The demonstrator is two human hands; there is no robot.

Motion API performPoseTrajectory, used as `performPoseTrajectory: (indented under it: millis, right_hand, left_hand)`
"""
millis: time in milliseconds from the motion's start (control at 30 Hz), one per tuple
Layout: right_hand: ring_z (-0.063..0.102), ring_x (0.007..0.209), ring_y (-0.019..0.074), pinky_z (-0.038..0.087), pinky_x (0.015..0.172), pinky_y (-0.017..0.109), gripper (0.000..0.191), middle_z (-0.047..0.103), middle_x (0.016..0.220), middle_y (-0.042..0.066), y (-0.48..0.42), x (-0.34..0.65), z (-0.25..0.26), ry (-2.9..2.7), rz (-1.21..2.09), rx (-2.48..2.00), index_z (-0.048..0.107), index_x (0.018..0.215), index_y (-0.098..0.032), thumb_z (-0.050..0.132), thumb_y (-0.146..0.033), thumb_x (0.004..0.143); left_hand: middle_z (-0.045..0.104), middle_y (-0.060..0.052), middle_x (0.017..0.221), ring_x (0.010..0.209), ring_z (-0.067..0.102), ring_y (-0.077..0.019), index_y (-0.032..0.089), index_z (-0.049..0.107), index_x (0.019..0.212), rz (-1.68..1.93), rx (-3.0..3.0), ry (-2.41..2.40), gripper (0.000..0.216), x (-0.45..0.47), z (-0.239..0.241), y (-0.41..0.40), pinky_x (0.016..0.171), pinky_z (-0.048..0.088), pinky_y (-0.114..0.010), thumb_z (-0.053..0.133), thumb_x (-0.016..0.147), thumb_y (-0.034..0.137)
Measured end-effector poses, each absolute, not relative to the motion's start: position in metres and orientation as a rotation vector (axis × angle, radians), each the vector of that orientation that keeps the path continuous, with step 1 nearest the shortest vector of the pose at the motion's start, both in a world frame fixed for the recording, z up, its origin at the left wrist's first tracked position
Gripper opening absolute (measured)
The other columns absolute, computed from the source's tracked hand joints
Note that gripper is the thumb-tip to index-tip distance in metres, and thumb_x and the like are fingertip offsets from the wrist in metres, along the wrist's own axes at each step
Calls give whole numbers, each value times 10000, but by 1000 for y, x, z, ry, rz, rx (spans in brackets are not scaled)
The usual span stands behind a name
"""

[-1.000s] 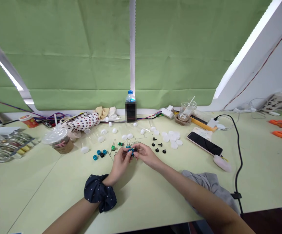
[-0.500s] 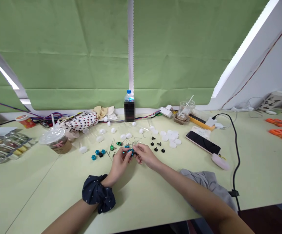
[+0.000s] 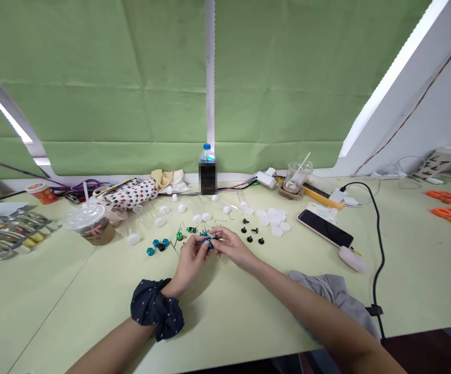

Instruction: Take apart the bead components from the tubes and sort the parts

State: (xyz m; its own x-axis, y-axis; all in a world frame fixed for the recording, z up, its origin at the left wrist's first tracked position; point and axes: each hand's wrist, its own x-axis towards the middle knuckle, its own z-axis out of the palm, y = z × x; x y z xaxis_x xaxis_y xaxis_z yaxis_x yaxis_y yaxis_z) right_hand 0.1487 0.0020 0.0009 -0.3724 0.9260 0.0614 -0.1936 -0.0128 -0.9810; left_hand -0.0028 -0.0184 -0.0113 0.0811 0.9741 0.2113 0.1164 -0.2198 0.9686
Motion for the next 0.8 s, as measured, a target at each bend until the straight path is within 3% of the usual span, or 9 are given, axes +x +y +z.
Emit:
performPoseTrajectory:
  millis: [100, 200, 433, 567, 800]
  right_hand:
    - [470, 427, 75, 356, 386, 212, 396, 530, 638, -28, 3, 147, -2, -1313, 1620, -901, 513, 834, -174, 585, -555, 755]
    - [405, 386, 55, 285, 357, 199, 390, 504, 605, -42, 2, 147, -5, -1345, 1580, -910, 510, 801, -170, 619, -538, 732]
    - [528, 546, 83, 446, 514, 240, 363, 546, 765, -9, 0, 148, -2, -1382, 1452, -886, 556, 890, -182, 683, -462, 698]
    - [463, 443, 67, 377, 416, 225, 385, 519, 678, -23, 1, 148, -1, -1303, 1519, -954, 522, 792, -172, 627, -536, 722]
    - [526, 594, 90, 440, 555, 244, 350, 545, 792, -5, -3, 148, 2, -1337, 1462, -851, 546, 869, -189, 690, -457, 697]
  left_hand:
    - [559, 4, 680, 555, 524, -116, 151, 546, 939, 1236, 1496, 1117, 278, -3, -14, -18, 536, 431, -245, 556, 820, 401]
    - [560, 6, 669, 558, 531, -122, 152, 548, 925, 1229, 1480, 1141, 294, -3, -14, -18, 539, 428, -248, 566, 806, 420]
    - [551, 13, 648, 538, 523, -112, 144, 541, 881, 1232, 1399, 1144, 308, -1, -9, -18, 519, 423, -241, 585, 785, 434]
    - [561, 9, 643, 534, 530, -116, 141, 550, 883, 1222, 1405, 1140, 324, -1, -9, -19, 522, 421, -246, 596, 775, 443]
    - [565, 0, 678, 568, 538, -115, 143, 542, 885, 1247, 1420, 1104, 280, -1, -9, -20, 534, 438, -245, 577, 806, 409]
